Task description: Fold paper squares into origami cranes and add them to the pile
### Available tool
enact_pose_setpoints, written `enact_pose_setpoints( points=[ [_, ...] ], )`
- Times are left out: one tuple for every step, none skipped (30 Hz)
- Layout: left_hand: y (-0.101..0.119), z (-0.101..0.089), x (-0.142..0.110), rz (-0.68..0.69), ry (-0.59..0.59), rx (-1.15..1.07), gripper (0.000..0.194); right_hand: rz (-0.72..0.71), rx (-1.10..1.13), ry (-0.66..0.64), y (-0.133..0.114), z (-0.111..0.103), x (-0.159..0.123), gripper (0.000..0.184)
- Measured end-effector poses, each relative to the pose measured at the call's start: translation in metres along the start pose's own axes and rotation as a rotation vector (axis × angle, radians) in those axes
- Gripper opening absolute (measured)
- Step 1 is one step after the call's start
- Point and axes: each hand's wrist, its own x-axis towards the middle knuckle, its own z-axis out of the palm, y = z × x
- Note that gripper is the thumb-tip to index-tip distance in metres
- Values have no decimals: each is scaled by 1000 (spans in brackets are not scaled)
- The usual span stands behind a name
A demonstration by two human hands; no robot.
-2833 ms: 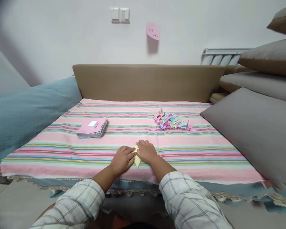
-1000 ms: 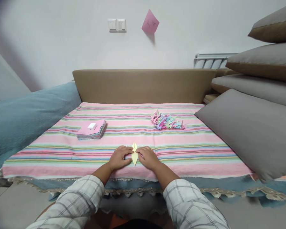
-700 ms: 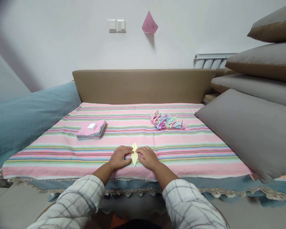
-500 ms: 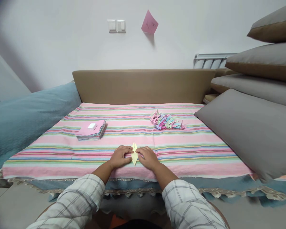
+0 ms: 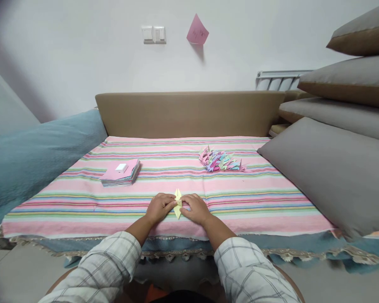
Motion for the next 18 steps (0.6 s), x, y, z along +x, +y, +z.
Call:
enact_pose_setpoints(
  points=[
    [1, 0, 0, -15, 5, -2, 27, 8, -5, 6, 0, 0, 1, 26],
    [2, 0, 1, -29, 8, -4, 27, 21, -15, 9, -1, 1, 3, 22],
    [3, 0, 2, -43, 9, -6, 28, 37, -27, 12, -1, 2, 4, 19],
    [4, 0, 2, -56, 10, -7, 29, 55, -41, 16, -2, 3, 6, 16],
    [5, 0, 2, -69, 10, -7, 30, 71, -54, 20, -2, 4, 7, 13],
    [6, 0, 3, -81, 10, -8, 31, 82, -64, 20, -2, 5, 8, 13],
    [7, 0, 3, -93, 9, -12, 31, 87, -71, 20, -2, 6, 9, 14],
    [8, 0, 3, -105, 10, -19, 30, 90, -78, 25, -2, 6, 10, 15],
    [8, -1, 3, -117, 10, -26, 29, 93, -86, 33, -2, 7, 10, 15],
    [9, -1, 3, -130, 9, -32, 27, 98, -98, 43, -2, 7, 10, 15],
    [10, -1, 3, -143, 5, -35, 26, 104, -112, 54, -2, 8, 10, 15],
    [11, -2, 3, -157, 3, -34, 25, 112, -126, 64, -2, 8, 10, 15],
    [12, -2, 3, -170, 0, -29, 24, 122, -138, 69, -2, 8, 10, 14],
    [12, -3, 3, -180, -3, -21, 24, 134, -145, 67, -2, 9, 11, 14],
    [13, -3, 3, -187, -5, -13, 25, 148, -147, 60, -2, 9, 11, 14],
    [14, -3, 4, -195, -4, -4, 25, 164, -144, 53, -3, 9, 12, 13],
    [15, -3, 4, -203, -2, 5, 26, 181, -138, 48, -3, 9, 12, 13],
    [15, -3, 5, -213, -1, 15, 27, 197, -131, 45, -4, 9, 13, 13]
  ],
)
